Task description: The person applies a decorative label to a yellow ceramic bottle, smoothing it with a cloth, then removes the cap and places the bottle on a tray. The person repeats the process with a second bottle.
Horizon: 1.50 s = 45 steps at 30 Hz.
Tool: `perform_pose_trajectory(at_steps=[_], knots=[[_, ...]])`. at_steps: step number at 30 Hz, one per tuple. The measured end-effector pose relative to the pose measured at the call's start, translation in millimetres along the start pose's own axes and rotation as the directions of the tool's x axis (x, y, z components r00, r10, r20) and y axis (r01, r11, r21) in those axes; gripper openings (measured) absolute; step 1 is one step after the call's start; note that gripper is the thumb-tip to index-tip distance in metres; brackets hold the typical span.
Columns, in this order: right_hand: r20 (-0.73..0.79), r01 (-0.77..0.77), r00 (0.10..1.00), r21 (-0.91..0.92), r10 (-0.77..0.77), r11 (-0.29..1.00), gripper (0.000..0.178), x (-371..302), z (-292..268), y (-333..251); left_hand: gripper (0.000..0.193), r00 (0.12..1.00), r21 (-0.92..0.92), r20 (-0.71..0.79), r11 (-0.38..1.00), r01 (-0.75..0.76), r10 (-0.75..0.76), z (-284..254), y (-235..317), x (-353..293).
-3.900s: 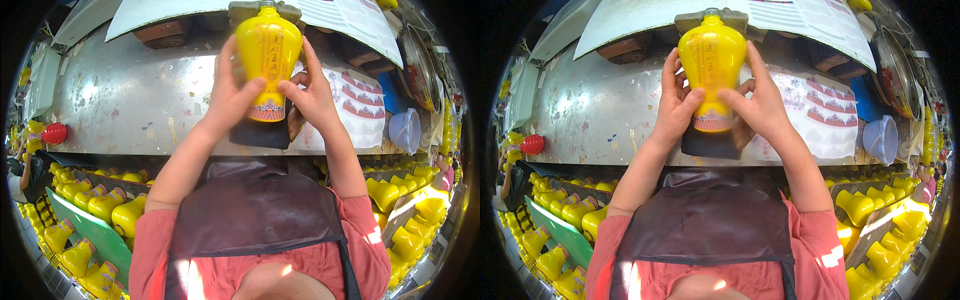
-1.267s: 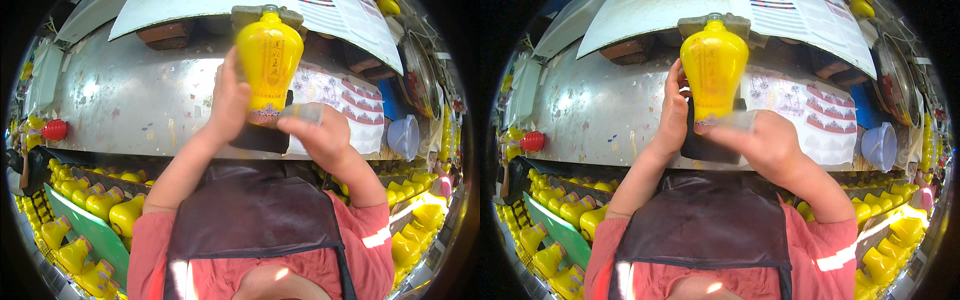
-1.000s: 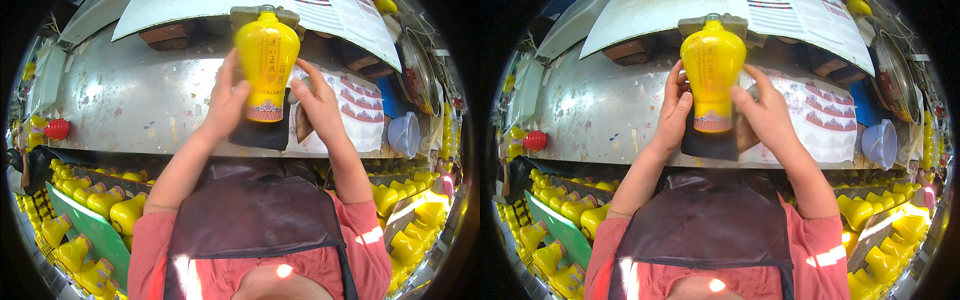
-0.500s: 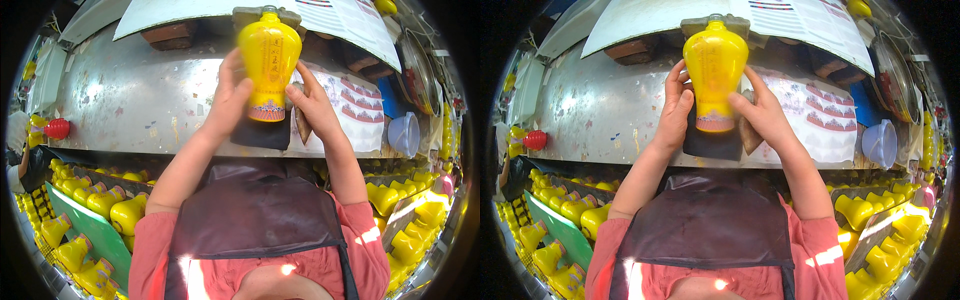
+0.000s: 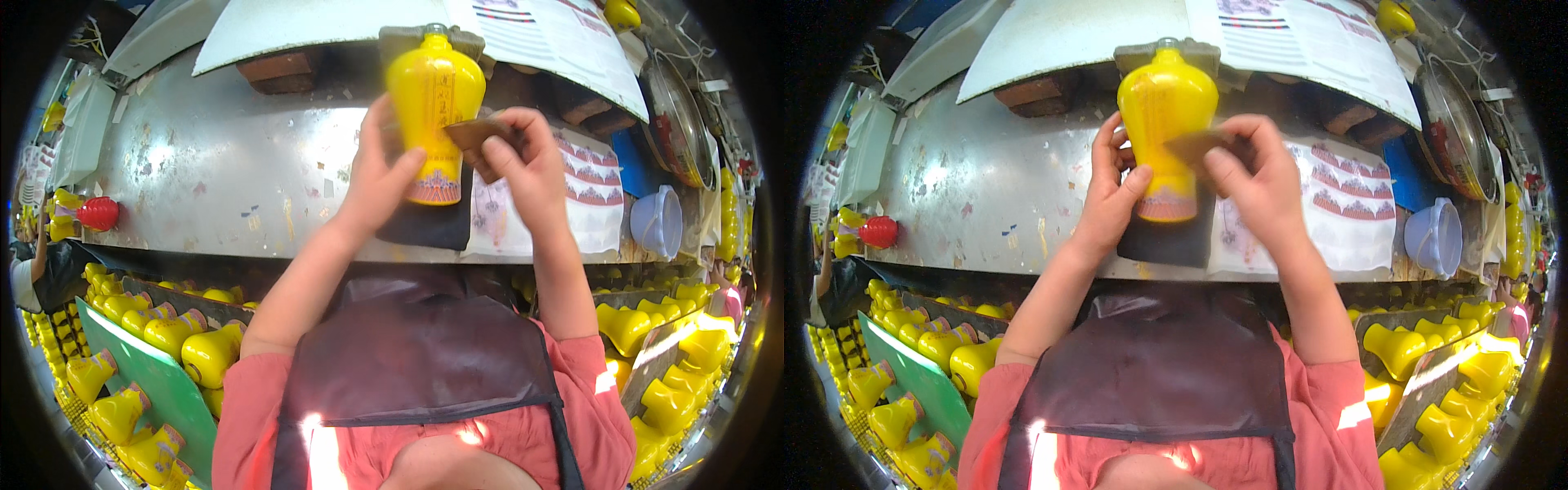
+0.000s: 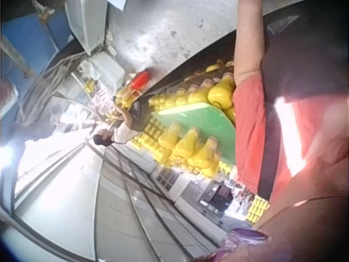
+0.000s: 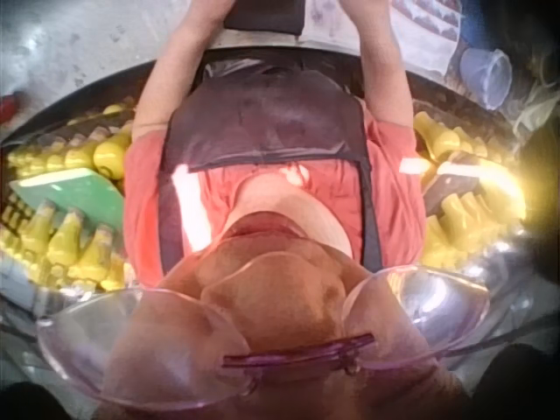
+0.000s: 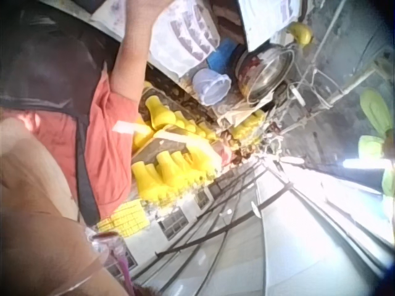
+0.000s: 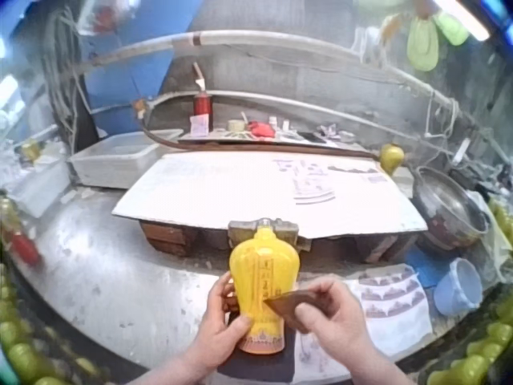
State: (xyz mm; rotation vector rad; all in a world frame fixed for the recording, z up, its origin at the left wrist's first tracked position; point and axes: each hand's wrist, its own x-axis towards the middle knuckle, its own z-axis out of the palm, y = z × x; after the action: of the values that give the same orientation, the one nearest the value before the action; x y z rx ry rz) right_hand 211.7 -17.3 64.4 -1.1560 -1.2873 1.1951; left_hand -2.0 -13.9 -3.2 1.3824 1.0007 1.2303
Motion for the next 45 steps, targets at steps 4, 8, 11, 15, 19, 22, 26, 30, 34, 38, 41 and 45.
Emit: perform_pose_trajectory(at_steps=[4,8,11,15,19,22,26,30,34,38,41,45], knots=[[0.080,0.451,0.811,-0.717,-0.580,0.532,0.031,17,18,-12,0.087,0.995,0.082,-0.043,0.993,-0.081,0.085,-1,6,6],[-0.064,0.446,0.835,-0.501,-0.546,0.741,0.025,42,8,-35,0.076,0.939,0.427,-0.056,0.858,-0.285,0.339,-2,16,39],[-0.034,0.190,0.972,-0.454,-0.230,0.870,0.018,44,9,-40,0.056,0.952,0.409,-0.075,0.880,-0.240,0.295,-1,24,65],[0.220,0.447,0.873,-0.716,-0.434,0.536,0.036,41,19,-33,0.036,0.990,0.048,-0.141,0.999,-0.018,0.025,7,26,85],[0.212,0.413,0.875,-0.794,-0.434,0.446,0.045,45,23,-27,0.028,0.987,-0.041,-0.163,0.999,0.000,-0.006,10,24,86],[0.228,0.437,0.870,-0.764,-0.437,0.474,0.043,49,22,-27,0.026,0.988,-0.067,-0.156,0.998,0.006,-0.017,11,23,84],[0.214,0.416,0.900,-0.677,-0.379,0.607,0.038,54,18,-34,0.026,0.985,-0.076,-0.168,0.997,0.016,-0.029,13,27,84],[0.305,0.464,0.872,-0.766,-0.383,0.445,0.039,55,16,-41,0.032,0.975,-0.128,-0.216,0.992,0.019,-0.046,16,31,84],[0.297,0.449,0.882,-0.767,-0.367,0.458,0.047,57,16,-43,0.031,0.974,-0.065,-0.227,0.998,-0.010,-0.005,16,33,85],[0.311,0.454,0.886,-0.730,-0.344,0.511,0.049,63,15,-42,0.029,0.972,-0.024,-0.227,0.998,-0.063,0.056,15,36,87],[0.292,0.412,0.911,-0.686,-0.293,0.600,0.050,65,13,-42,0.028,0.963,0.202,-0.217,0.973,-0.115,0.159,13,37,89],[0.251,0.320,0.947,-0.670,-0.201,0.670,0.051,64,10,-43,0.028,0.958,0.188,-0.224,0.972,-0.140,0.181,12,36,91]])
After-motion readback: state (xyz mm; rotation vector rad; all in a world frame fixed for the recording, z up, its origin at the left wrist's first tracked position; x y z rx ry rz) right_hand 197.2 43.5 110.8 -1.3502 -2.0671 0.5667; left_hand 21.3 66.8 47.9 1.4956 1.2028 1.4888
